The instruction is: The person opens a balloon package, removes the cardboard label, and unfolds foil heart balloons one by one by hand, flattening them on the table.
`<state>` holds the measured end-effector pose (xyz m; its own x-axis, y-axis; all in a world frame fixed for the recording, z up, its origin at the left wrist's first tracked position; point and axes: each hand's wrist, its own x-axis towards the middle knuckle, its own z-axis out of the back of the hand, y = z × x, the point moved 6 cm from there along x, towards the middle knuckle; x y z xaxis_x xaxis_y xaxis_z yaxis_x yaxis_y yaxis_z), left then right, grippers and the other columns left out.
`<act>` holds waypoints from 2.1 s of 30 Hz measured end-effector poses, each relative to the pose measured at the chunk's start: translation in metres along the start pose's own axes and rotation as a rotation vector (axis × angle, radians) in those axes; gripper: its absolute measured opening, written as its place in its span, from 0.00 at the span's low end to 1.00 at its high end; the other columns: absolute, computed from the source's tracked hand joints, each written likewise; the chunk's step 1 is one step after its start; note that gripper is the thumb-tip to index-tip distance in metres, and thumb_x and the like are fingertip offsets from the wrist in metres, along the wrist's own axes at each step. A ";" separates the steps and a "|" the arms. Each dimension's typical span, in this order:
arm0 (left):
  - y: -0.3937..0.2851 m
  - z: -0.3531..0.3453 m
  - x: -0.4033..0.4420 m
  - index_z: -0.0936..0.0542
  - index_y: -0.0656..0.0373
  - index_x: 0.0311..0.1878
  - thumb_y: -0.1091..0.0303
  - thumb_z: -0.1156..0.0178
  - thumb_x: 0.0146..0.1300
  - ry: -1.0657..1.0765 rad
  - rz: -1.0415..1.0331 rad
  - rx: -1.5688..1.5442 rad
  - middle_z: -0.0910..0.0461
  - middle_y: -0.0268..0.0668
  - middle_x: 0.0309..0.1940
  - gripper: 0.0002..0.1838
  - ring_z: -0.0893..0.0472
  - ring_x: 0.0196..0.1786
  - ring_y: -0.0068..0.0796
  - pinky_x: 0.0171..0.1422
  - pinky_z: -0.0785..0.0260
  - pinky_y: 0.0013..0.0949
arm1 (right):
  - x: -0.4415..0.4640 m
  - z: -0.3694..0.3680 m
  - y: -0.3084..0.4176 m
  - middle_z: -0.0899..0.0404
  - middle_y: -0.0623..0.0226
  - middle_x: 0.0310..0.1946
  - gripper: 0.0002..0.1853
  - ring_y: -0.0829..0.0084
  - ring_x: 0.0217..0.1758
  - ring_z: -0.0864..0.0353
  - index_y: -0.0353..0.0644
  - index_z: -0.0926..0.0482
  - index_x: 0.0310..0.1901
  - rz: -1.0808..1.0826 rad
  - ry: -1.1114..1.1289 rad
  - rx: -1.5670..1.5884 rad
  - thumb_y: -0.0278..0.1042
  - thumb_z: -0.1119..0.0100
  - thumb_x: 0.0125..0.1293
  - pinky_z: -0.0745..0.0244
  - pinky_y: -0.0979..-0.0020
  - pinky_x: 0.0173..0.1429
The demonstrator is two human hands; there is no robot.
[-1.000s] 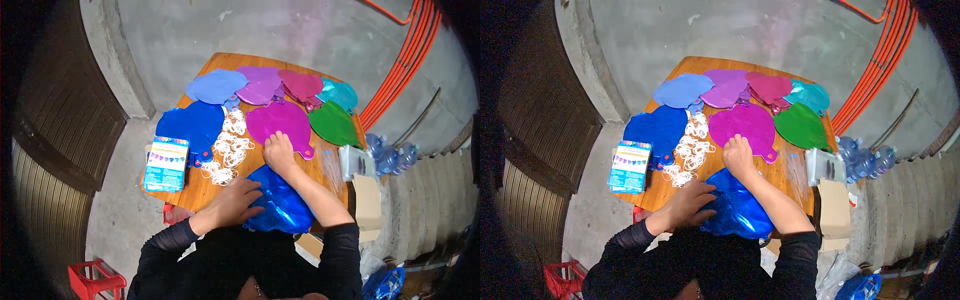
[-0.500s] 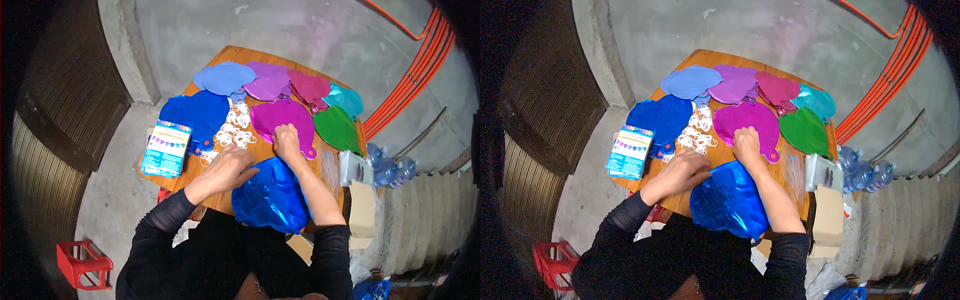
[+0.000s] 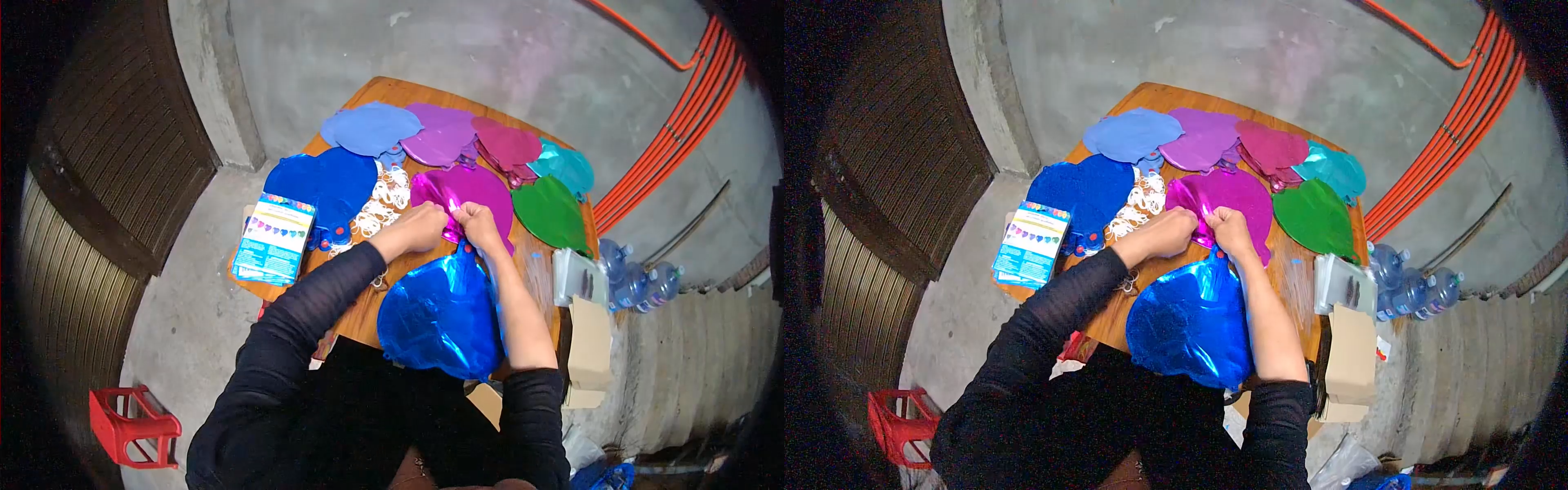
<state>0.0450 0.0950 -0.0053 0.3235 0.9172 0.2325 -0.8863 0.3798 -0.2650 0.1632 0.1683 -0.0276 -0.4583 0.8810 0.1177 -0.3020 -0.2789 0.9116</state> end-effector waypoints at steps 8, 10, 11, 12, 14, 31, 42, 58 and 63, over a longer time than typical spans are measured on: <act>-0.006 -0.013 0.011 0.20 0.51 0.59 0.59 0.45 0.63 0.211 0.059 0.212 0.24 0.45 0.58 0.22 0.26 0.55 0.48 0.59 0.31 0.45 | 0.010 0.126 0.048 0.22 0.79 0.29 0.01 0.84 0.32 0.28 0.43 0.18 0.33 0.100 -0.357 0.188 0.26 0.37 0.62 0.34 0.78 0.38; -0.004 -0.015 0.011 0.20 0.49 0.60 0.56 0.44 0.63 0.198 0.077 0.209 0.25 0.44 0.59 0.22 0.26 0.55 0.47 0.59 0.31 0.46 | 0.009 0.177 0.071 0.21 0.78 0.31 0.02 0.83 0.33 0.27 0.42 0.18 0.37 0.199 -0.388 0.328 0.26 0.38 0.64 0.33 0.77 0.38; -0.003 -0.016 0.011 0.20 0.49 0.60 0.56 0.44 0.63 0.182 0.079 0.210 0.25 0.44 0.59 0.22 0.26 0.55 0.47 0.59 0.31 0.46 | 0.003 0.194 0.089 0.21 0.79 0.30 0.02 0.85 0.30 0.30 0.42 0.19 0.38 0.236 -0.395 0.329 0.27 0.39 0.65 0.35 0.79 0.36; -0.002 -0.017 0.011 0.21 0.49 0.60 0.55 0.44 0.63 0.167 0.079 0.209 0.24 0.43 0.58 0.22 0.26 0.55 0.47 0.59 0.31 0.46 | -0.005 0.207 0.108 0.22 0.79 0.29 0.02 0.86 0.28 0.32 0.43 0.20 0.39 0.273 -0.403 0.329 0.28 0.40 0.67 0.37 0.81 0.34; 0.002 -0.017 0.014 0.18 0.49 0.55 0.56 0.45 0.64 0.185 0.088 0.148 0.23 0.42 0.57 0.19 0.26 0.55 0.50 0.58 0.30 0.49 | -0.019 0.218 0.134 0.22 0.79 0.30 0.02 0.86 0.30 0.32 0.41 0.21 0.39 0.365 -0.353 0.235 0.27 0.41 0.67 0.37 0.81 0.36; 0.010 -0.006 0.017 0.18 0.61 0.50 0.53 0.42 0.63 0.218 0.175 0.102 0.20 0.49 0.51 0.21 0.25 0.58 0.54 0.61 0.30 0.52 | -0.143 0.228 0.251 0.23 0.74 0.39 0.07 0.82 0.43 0.26 0.37 0.23 0.45 0.687 -0.327 -0.003 0.25 0.44 0.66 0.31 0.78 0.50; 0.018 -0.012 0.078 0.33 0.53 0.70 0.71 0.50 0.60 0.325 0.123 0.118 0.24 0.49 0.61 0.31 0.23 0.62 0.49 0.63 0.30 0.47 | -0.211 0.150 0.235 0.21 0.57 0.34 0.08 0.59 0.41 0.22 0.35 0.23 0.37 0.655 -0.113 -0.530 0.22 0.41 0.55 0.30 0.66 0.48; 0.016 0.006 0.118 0.58 0.71 0.75 0.62 0.42 0.62 0.118 0.024 -0.196 0.27 0.64 0.59 0.47 0.26 0.61 0.58 0.67 0.34 0.47 | -0.205 0.158 0.211 0.21 0.59 0.34 0.07 0.60 0.39 0.23 0.35 0.22 0.37 0.588 -0.103 -0.514 0.20 0.41 0.55 0.30 0.66 0.46; 0.023 -0.011 0.137 0.51 0.66 0.74 0.60 0.44 0.67 -0.063 -0.119 -0.353 0.30 0.60 0.63 0.40 0.29 0.65 0.54 0.69 0.36 0.44 | -0.199 0.153 0.205 0.21 0.59 0.34 0.06 0.60 0.39 0.23 0.36 0.22 0.36 0.564 -0.075 -0.538 0.20 0.41 0.55 0.30 0.65 0.45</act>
<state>0.0722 0.2305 0.0104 0.3866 0.8592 0.3351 -0.6712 0.5113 -0.5367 0.3201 -0.0060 0.1958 -0.6109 0.5696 0.5499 -0.4129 -0.8219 0.3925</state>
